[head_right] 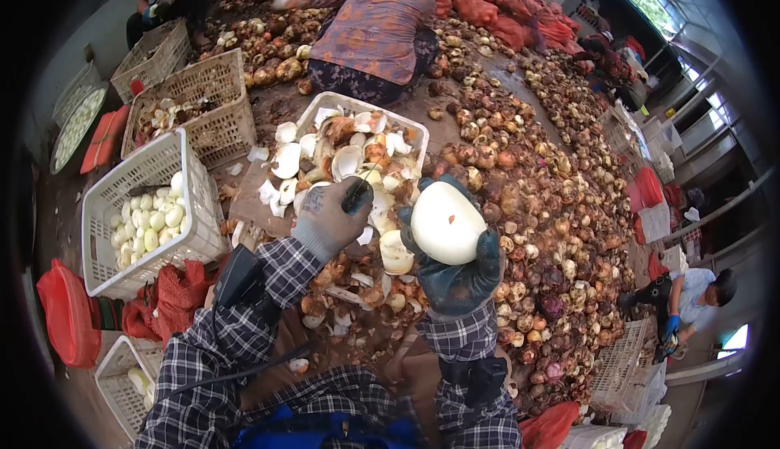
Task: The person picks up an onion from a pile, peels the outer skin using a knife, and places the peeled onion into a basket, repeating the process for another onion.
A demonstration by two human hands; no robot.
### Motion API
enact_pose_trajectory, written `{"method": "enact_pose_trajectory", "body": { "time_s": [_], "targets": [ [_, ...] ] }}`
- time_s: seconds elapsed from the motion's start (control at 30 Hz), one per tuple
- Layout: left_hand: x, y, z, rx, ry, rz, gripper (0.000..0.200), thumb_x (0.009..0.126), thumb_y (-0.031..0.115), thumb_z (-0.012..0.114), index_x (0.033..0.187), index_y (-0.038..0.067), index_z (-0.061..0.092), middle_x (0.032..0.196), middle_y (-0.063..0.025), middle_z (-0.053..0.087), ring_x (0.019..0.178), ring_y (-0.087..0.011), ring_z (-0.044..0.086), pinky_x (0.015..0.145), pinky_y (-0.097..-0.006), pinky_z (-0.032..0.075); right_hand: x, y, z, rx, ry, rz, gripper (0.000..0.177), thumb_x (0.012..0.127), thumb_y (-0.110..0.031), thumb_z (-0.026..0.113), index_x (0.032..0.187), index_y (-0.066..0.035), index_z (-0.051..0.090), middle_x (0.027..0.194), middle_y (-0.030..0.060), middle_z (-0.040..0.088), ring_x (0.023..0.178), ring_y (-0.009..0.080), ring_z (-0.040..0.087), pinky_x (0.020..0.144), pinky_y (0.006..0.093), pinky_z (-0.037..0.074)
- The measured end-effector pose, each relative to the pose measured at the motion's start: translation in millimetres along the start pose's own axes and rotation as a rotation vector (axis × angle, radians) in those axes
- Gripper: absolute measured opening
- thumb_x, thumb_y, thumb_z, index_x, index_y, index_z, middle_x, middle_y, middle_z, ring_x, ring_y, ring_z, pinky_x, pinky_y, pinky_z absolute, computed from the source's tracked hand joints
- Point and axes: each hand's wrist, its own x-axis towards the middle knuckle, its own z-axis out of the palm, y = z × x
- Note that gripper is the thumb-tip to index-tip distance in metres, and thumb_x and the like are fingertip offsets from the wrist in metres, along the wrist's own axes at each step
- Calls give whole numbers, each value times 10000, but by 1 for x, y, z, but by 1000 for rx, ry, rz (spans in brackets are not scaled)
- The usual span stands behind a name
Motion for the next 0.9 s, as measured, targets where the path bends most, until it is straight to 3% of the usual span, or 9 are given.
{"method": "enact_pose_trajectory", "body": {
  "time_s": [0.17, 0.2, 0.27, 0.47, 0.6, 0.7, 0.77, 0.83, 0.9],
  "targets": [
    [7, -39, 36, -90, 274, 252, 261, 886, 214, 616, 1016, -11, 623, 801, -83, 673, 677, -172, 639, 618, -318, 515, -10, -22, 37, -510, 242, -205, 673, 734, -187, 661, 1309, 68, 421, 1211, 211, 555, 1076, 316, 587, 918, 397, 506],
    [6, -19, 21, -236, 49, 7, 261, 862, 224, 615, 995, 2, 646, 779, -116, 682, 678, -228, 652, 644, -351, 509, -21, -31, 33, -748, 299, -290, 648, 691, -128, 658, 1281, 52, 461, 1170, 174, 579, 1041, 264, 594, 902, 356, 495],
    [3, -4, 15, -484, -71, -85, 218, 888, 208, 617, 951, 3, 655, 666, -57, 623, 466, -96, 541, 412, -249, 403, -57, -56, 22, -1054, 444, -421, 648, 630, -121, 730, 1230, 10, 525, 1103, 117, 612, 976, 197, 602, 865, 308, 485],
    [-6, -4, 23, -533, -140, -35, 229, 898, 202, 607, 1007, 4, 647, 659, -49, 612, 423, -80, 485, 373, -215, 344, -302, -145, 3, -1085, 1217, -606, 473, 715, -27, 709, 1152, 38, 541, 1018, 155, 639, 871, 202, 654, 784, 294, 556],
    [-17, 4, 18, -468, -170, -46, 225, 896, 218, 614, 973, 9, 649, 671, -48, 622, 456, -79, 502, 390, -219, 349, -462, -151, -2, -1480, 1761, -207, 629, 664, -256, 804, 1153, 48, 551, 1009, 157, 648, 895, 225, 639, 779, 331, 522],
    [4, -40, 24, -467, -71, 20, 286, 866, 242, 652, 1026, 5, 660, 785, -71, 670, 641, -133, 602, 569, -265, 470, -506, -147, -14, -1842, 2038, 760, 816, 608, -382, 814, 1221, 60, 506, 1178, 263, 569, 1069, 341, 575, 930, 425, 440],
    [5, -37, 9, -379, 29, 2, 304, 854, 243, 660, 1015, -15, 655, 785, -102, 683, 614, -137, 605, 563, -255, 485, -503, -158, -32, -2381, 1907, 361, 735, 683, -246, 785, 1269, 57, 460, 1163, 201, 556, 985, 316, 588, 897, 382, 473],
    [2, -21, -13, -535, -3, -146, 254, 860, 213, 648, 964, -19, 643, 701, -106, 666, 470, -129, 556, 434, -257, 449, -434, -169, -38, -2239, 1669, -78, 603, 765, -115, 712, 1283, 52, 452, 1149, 166, 559, 978, 250, 580, 887, 340, 478],
    [4, -6, -26, -717, 46, -242, 194, 874, 172, 622, 934, -13, 625, 635, -106, 644, 374, -120, 497, 340, -260, 384, -311, -154, -4, -1760, 1256, -131, 553, 797, -46, 666, 1299, 34, 449, 1160, 146, 560, 1000, 195, 569, 878, 323, 478]
  ]
}}
